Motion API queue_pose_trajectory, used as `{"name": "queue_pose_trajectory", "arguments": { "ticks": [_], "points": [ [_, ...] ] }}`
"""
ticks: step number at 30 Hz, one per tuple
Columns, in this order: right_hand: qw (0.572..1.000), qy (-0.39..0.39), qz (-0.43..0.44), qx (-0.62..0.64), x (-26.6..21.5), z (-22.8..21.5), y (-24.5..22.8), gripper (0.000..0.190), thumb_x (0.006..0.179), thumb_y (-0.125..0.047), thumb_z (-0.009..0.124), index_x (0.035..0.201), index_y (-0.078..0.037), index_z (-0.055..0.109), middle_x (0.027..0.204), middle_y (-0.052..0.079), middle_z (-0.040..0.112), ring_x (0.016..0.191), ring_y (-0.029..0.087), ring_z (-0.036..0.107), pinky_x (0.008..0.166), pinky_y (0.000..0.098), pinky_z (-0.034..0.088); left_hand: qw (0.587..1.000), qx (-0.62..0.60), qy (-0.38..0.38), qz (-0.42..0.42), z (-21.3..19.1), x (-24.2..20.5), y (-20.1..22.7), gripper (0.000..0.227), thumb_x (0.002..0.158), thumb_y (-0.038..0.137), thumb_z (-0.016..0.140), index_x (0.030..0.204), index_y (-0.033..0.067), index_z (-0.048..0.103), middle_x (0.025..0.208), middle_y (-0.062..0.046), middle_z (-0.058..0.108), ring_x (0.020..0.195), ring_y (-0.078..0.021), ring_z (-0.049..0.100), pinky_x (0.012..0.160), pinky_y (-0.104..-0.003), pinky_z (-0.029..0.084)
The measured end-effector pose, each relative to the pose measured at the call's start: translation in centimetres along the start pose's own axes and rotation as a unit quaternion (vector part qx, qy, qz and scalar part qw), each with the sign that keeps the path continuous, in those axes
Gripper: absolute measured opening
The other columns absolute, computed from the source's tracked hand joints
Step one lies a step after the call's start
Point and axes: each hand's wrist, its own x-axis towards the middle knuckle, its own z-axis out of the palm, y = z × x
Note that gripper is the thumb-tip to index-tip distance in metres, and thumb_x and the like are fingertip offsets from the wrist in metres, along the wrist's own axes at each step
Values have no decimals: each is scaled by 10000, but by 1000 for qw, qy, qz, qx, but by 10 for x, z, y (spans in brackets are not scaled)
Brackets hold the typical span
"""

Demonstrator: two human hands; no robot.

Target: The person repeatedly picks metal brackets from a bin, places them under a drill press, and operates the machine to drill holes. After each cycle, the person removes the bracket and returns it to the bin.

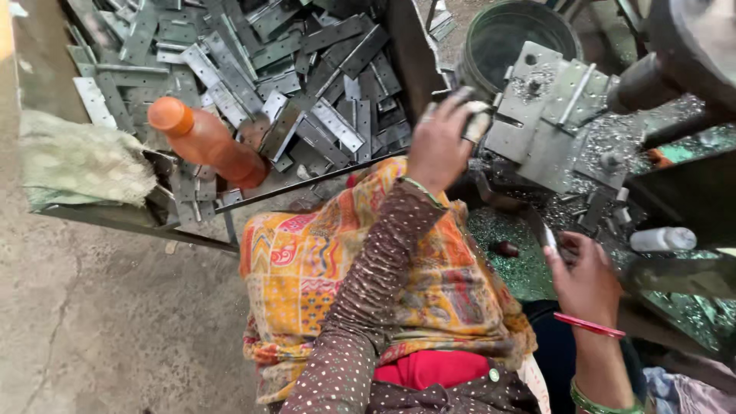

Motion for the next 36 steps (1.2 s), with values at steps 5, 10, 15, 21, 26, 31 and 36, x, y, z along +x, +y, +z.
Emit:
{"name": "queue_pose_trajectory", "arguments": {
  "ticks": [5,10,15,21,26,31,36],
  "points": [
    [996,45,-30,70,-2,-8,-23,279,992,-271,709,1165,-53,708,1126,137,684,944,243,721,829,360,561,948,189,69,-244,-47,-21,-119,453,923,338,649,1272,55,594,1338,-194,587,1102,-389,644,947,-456,520],
    [998,49,-37,27,-6,-8,-24,248,976,-234,725,1145,-53,722,1129,141,687,922,252,719,824,358,552,877,346,20,-333,-2,-36,-196,478,902,374,649,1260,72,553,1340,-271,540,1102,-388,623,944,-513,495],
    [999,39,-5,36,-2,-10,-28,250,954,-251,706,1124,-67,720,1117,115,694,917,256,722,774,380,549,867,433,94,-228,38,-31,-230,409,886,183,555,1288,108,548,1316,-223,586,1077,-367,644,904,-503,508],
    [995,87,-48,19,0,-6,-28,226,902,-254,711,1034,-71,701,1057,92,701,935,276,706,789,384,553,892,35,145,-426,37,-42,-244,403,1100,381,515,1280,21,513,1139,-270,658,1045,-470,625,863,-565,483],
    [995,85,-16,56,-2,2,-22,210,889,-276,695,1000,-98,680,1043,67,678,882,290,699,724,408,550,894,424,-9,-145,11,-53,-253,317,842,296,717,1112,156,625,1019,-123,631,875,-335,655,770,-537,474],
    [994,86,-27,55,-4,6,-16,219,911,-271,671,1018,-84,629,1037,90,636,854,305,669,730,440,529,932,352,29,-84,-38,-37,-191,96,926,91,585,1012,79,626,1015,-193,578,953,-406,593,830,-532,493],
    [997,52,-17,45,-3,7,-18,202,939,-275,647,1038,-100,624,1049,85,617,870,292,671,775,434,533,943,330,50,3,-75,-18,-88,95,1026,156,638,1108,110,651,1084,-160,562,1015,-371,579,843,-484,496]
  ]
}}
